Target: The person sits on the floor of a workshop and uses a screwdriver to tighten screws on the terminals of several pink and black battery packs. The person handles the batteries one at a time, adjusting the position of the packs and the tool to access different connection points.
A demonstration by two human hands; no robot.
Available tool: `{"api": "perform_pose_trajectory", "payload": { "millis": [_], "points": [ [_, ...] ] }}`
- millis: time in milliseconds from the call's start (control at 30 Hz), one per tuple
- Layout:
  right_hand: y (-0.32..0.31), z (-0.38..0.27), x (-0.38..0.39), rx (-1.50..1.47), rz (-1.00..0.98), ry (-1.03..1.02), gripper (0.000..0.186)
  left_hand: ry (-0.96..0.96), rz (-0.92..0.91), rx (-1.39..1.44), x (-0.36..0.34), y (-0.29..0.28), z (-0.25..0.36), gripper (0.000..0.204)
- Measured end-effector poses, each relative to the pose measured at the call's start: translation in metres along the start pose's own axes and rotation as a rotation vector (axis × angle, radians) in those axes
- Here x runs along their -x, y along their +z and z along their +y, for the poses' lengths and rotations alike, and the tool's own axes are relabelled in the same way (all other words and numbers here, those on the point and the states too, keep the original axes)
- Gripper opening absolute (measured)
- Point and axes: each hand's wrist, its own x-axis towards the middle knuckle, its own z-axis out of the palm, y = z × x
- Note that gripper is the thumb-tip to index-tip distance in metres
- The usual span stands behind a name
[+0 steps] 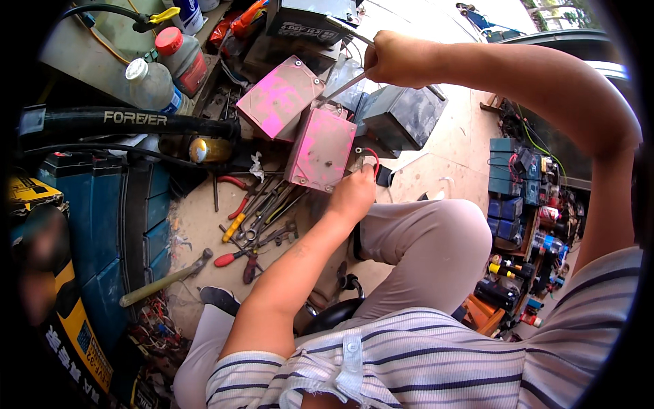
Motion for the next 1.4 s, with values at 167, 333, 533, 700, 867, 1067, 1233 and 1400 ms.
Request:
{"api": "perform_pose_trajectory", "payload": {
  "millis": [167,333,533,700,867,1067,1233,1400],
  "points": [
    [0.003,-0.005,0.014,0.636,0.012,-0.518,0.016,0.135,-0.022,-0.134,0.009,-0.004,-0.003,0.007],
    [-0.006,-0.011,0.021,0.885,-0.002,-0.699,0.018,0.140,-0.090,-0.083,0.005,0.000,-0.004,0.015],
    [0.007,-0.003,-0.003,1.035,0.116,-0.940,0.021,-0.412,0.212,1.171,-0.014,-0.042,0.024,0.031],
    [0.012,0.002,0.051,0.906,0.476,-0.970,0.010,-0.713,0.120,2.128,-0.074,-0.068,0.050,0.039],
    [0.011,-0.010,0.075,0.758,0.400,-0.722,0.030,-0.676,0.106,2.277,-0.094,-0.081,0.041,0.026],
    [0.000,0.038,0.052,-0.275,0.803,-0.179,0.064,-0.667,0.063,2.316,-0.100,-0.079,0.046,0.018],
    [-0.008,-0.022,0.053,-0.590,0.310,-0.133,0.050,-0.645,0.075,2.337,-0.099,-0.079,0.043,0.018],
    [0.007,-0.046,0.093,-0.069,-0.305,-0.321,0.028,-0.681,0.033,2.372,-0.109,-0.086,0.037,0.015]
  ]
}}
